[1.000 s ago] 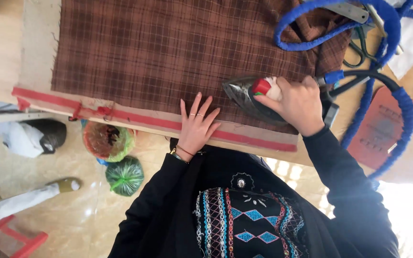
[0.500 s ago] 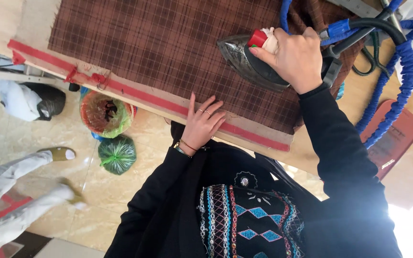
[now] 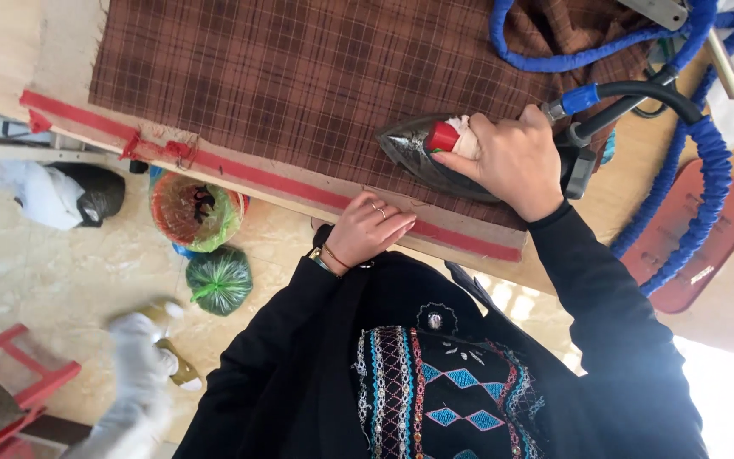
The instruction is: Ironing a piece of brown plaid fabric on a padded workbench using a steam iron.
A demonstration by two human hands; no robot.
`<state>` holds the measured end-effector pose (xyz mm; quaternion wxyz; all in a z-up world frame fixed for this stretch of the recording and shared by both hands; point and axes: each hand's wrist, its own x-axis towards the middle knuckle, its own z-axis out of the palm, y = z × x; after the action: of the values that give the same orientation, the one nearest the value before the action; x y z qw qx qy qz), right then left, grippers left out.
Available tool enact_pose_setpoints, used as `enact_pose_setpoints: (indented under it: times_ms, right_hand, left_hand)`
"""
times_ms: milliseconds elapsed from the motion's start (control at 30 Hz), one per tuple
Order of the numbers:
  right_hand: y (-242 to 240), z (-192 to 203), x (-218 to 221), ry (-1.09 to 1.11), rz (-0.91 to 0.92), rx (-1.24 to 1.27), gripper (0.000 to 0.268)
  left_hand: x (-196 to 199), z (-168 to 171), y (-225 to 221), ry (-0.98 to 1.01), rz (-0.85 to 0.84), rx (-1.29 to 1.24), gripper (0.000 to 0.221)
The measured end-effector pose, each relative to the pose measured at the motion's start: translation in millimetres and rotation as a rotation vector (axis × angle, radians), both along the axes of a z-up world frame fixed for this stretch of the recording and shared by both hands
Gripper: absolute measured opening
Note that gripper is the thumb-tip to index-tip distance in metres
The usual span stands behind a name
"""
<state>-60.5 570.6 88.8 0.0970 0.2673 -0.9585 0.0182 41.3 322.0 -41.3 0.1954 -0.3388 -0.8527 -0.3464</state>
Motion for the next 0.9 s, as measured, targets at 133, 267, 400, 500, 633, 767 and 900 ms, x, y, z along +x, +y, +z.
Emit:
enact_pose_setpoints:
  times_ms: [133, 267, 400, 500, 633, 767, 900]
  right_hand:
    - [-1.5, -0.6, 0.6, 0.03, 0.007, -0.018, 0.057]
    - [0.9, -4.7, 0.6, 0.055, 0.014, -0.078, 0.057]
    - [4.1, -7.2, 1.7, 0.053, 0.013, -0.095, 0.055]
    - [4.6, -7.4, 5.0, 0.066, 0.021, -0.091, 0.057]
    - [0.7, -5.6, 17.4, 0.037, 0.005, -0.037, 0.061]
    - [-4.7, 5.1, 30.2, 0.012, 0.013, -0.004, 0.059]
    - [-4.1, 3.9, 31.1, 0.005, 0.014, -0.003, 0.058]
  left_hand:
    - [-2.6, 10.3, -11.2, -0.006, -0.067, 0.023, 0.016]
    - [-5.0, 17.3, -24.8, -0.023, -0.08, 0.034, 0.014]
    - [-5.0, 25.5, -35.5, -0.035, -0.088, 0.023, 0.016]
    - [-3.9, 29.4, -40.7, -0.069, -0.106, 0.01, 0.017]
    - [-4.4, 25.8, -46.4, -0.058, -0.103, 0.007, 0.015]
    - [-5.1, 18.9, -48.8, -0.056, -0.088, 0.007, 0.015]
    - [-10.2, 20.9, -49.6, -0.054, -0.094, 0.007, 0.014]
